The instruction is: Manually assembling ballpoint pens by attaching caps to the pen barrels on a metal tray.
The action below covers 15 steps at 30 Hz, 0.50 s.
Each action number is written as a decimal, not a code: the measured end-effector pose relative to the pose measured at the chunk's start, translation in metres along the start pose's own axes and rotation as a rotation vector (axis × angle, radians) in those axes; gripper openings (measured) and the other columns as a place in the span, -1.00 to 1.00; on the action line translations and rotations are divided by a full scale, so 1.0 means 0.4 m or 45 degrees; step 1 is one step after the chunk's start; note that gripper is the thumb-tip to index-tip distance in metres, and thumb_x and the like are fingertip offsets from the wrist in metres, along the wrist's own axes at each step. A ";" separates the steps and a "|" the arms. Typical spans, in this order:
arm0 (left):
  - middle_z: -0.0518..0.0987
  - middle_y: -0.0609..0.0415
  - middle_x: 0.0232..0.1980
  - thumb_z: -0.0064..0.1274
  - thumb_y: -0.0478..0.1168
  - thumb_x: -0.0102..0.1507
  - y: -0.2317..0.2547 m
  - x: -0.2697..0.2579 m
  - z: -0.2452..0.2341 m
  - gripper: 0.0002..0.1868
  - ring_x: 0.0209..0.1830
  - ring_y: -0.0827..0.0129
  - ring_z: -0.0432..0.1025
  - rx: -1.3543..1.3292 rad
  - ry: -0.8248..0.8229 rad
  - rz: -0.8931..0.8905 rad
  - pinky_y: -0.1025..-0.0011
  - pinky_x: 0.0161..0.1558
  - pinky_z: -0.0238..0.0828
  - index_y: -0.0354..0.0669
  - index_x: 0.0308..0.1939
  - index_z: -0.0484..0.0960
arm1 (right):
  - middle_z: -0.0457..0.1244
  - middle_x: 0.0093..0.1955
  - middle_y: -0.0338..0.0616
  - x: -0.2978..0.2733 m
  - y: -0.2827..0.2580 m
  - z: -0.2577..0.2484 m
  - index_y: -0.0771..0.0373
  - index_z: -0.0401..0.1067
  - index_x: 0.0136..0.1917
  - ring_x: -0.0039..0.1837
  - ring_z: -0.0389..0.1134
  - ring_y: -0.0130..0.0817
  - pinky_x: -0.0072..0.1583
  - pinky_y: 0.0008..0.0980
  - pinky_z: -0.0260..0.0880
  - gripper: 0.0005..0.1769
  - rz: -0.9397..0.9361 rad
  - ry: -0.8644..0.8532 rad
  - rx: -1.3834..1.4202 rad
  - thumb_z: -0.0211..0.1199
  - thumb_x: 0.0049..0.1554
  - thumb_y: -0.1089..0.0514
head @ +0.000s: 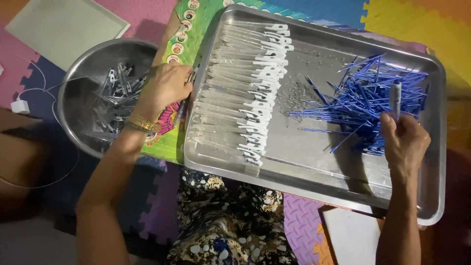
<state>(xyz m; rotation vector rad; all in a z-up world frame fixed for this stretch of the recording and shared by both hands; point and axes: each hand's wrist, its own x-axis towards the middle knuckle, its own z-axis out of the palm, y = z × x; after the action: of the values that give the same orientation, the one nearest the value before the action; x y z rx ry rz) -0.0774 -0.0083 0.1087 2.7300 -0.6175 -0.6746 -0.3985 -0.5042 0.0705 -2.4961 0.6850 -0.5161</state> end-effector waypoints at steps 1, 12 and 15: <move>0.57 -0.08 0.07 -0.09 -0.32 0.49 -0.007 0.008 0.002 -0.66 0.06 0.17 0.53 0.000 0.002 -0.001 0.15 0.13 0.65 -0.31 0.32 0.58 | 0.30 -0.13 -0.18 0.001 0.001 0.003 0.24 0.56 0.04 -0.10 0.20 -0.37 -0.02 -0.16 0.18 -0.34 -0.001 0.001 0.001 0.24 0.67 -0.37; 0.67 -0.24 0.39 -0.08 -0.08 0.42 0.071 -0.129 -0.140 -0.50 0.26 -0.12 0.66 -0.678 0.228 0.202 -0.38 0.30 0.53 -0.05 0.45 0.53 | 0.12 -0.21 -0.32 -0.034 -0.136 -0.022 0.12 0.40 0.11 -0.25 0.08 -0.56 -0.22 -0.48 0.05 -0.27 -0.149 0.203 0.606 -0.25 0.62 -0.49; 0.64 -0.06 -0.11 -0.08 -0.36 0.57 0.125 -0.145 -0.109 -0.80 -0.21 0.35 0.56 -1.192 0.065 0.742 0.67 -0.25 0.68 -0.44 0.16 0.59 | 0.37 -0.05 -0.37 -0.048 -0.280 -0.015 -0.04 0.39 0.13 -0.28 0.29 -0.64 -0.27 -0.63 0.28 -0.53 -0.044 0.100 0.991 -0.14 0.64 -0.33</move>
<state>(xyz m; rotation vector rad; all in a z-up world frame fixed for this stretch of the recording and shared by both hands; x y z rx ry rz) -0.1193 -0.0189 0.1855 1.5978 -0.7764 -0.5408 -0.3759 -0.4116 0.1326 -1.7632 0.3643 -0.7288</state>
